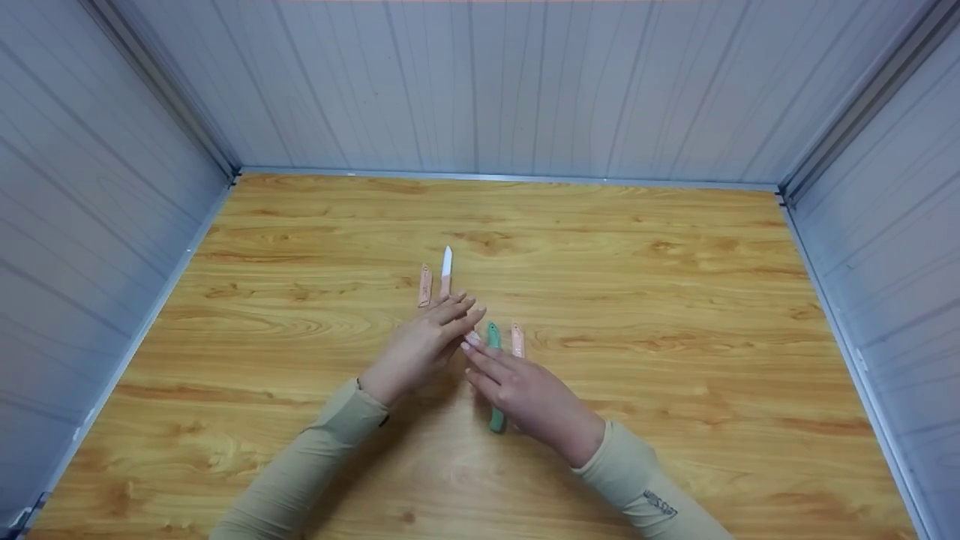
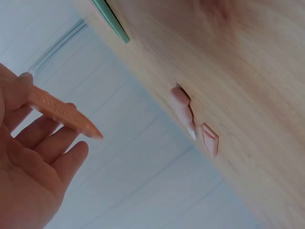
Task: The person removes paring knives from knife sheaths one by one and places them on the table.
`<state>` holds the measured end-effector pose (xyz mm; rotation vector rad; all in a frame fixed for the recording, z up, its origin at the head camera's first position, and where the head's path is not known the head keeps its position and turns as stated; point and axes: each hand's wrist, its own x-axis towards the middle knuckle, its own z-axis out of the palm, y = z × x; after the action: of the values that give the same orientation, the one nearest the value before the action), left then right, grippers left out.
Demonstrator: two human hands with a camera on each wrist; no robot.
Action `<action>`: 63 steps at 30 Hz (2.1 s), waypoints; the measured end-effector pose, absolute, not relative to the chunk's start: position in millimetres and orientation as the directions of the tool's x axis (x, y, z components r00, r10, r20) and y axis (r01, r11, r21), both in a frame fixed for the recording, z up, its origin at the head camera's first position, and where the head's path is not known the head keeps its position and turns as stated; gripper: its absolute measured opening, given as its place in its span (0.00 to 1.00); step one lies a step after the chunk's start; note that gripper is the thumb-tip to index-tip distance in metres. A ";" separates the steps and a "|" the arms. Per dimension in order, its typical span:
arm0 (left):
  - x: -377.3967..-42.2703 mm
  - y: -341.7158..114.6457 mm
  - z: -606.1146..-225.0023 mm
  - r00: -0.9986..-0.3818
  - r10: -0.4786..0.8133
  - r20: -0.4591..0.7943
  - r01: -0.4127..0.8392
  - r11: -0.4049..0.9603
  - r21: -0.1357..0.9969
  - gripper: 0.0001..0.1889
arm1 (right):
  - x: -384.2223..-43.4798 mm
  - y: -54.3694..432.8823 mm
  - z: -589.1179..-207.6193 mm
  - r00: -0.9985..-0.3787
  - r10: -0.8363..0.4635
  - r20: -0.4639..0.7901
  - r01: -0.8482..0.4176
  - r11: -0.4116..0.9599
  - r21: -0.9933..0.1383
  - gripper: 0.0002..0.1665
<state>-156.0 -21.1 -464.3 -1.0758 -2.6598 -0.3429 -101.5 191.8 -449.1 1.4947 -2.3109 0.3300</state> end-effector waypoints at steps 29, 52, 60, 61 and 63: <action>-145.2 -16.4 -457.9 -0.641 0.631 0.437 0.749 0.638 0.178 0.07 | -101.5 202.7 -455.4 -0.371 -0.731 0.573 -0.911 0.407 -0.070 0.26; -134.2 -10.9 -455.3 -0.681 0.472 0.560 0.697 0.653 0.297 0.06 | -103.0 198.6 -460.6 -0.476 -0.609 0.634 -0.849 0.507 -0.151 0.19; -124.3 -4.8 -453.3 -0.704 0.415 0.576 0.676 0.641 0.365 0.08 | -107.5 195.8 -461.7 -0.457 -0.529 0.715 -0.842 0.516 -0.157 0.18; -123.5 -4.0 -453.1 -0.707 0.407 0.578 0.672 0.642 0.369 0.08 | -107.6 195.7 -461.9 -0.464 -0.523 0.716 -0.837 0.523 -0.160 0.18; -122.4 -2.7 -452.7 -0.716 0.391 0.578 0.661 0.646 0.381 0.08 | -108.4 195.0 -462.2 -0.480 -0.505 0.717 -0.827 0.533 -0.178 0.18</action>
<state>-122.4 -2.7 -452.7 -0.8252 -2.4171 -0.8119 -108.4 195.0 -462.2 1.0749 -2.1670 0.6911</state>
